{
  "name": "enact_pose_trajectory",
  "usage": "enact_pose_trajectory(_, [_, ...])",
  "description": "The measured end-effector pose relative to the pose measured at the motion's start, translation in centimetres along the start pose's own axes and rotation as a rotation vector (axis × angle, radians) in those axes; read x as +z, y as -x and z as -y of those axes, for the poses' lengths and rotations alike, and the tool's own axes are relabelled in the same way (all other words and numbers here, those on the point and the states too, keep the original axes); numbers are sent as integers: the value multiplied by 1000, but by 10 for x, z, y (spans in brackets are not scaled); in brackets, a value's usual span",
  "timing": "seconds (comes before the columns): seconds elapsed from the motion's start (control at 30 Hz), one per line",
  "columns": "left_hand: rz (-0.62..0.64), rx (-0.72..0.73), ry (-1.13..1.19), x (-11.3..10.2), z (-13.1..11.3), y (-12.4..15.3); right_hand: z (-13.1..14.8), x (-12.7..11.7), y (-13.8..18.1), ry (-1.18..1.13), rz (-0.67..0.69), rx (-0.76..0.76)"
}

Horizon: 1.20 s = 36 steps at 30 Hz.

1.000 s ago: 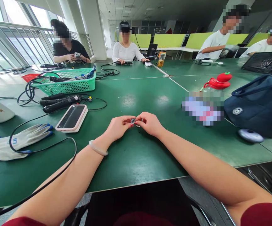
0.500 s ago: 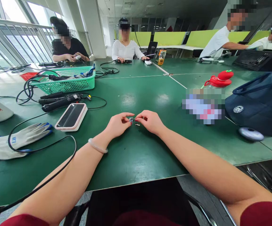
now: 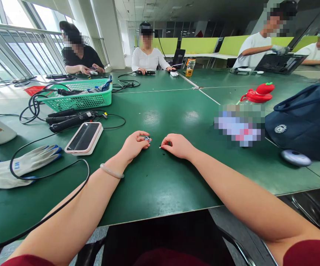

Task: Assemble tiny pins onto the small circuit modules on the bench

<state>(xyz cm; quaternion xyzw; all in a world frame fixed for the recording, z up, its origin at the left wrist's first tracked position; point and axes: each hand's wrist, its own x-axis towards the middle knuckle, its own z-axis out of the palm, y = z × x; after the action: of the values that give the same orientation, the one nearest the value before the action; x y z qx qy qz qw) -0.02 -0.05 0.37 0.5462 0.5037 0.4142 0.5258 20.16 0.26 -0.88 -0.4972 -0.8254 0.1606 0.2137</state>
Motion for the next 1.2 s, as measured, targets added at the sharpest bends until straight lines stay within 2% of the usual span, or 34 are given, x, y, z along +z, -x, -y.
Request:
enact_pose_trajectory(0.5, [71, 64, -155, -3, 8, -5, 2, 1, 0, -11, 16, -31])
enact_pose_trajectory(0.63, [98, 112, -316, -4, 10, -5, 3, 1, 1, 13, 30, -43])
enact_pose_trajectory(0.83, [51, 271, -605, -5, 7, -1, 3, 1, 1, 15, 27, -62])
enact_pose_trajectory(1.0, [70, 296, -619, -3, 4, 2, 8, 1, 2, -17, -33, -59])
enact_pose_trajectory(1.2, [81, 314, -643, 1, 0, 6, 10, 2, 3, 63, 13, -53])
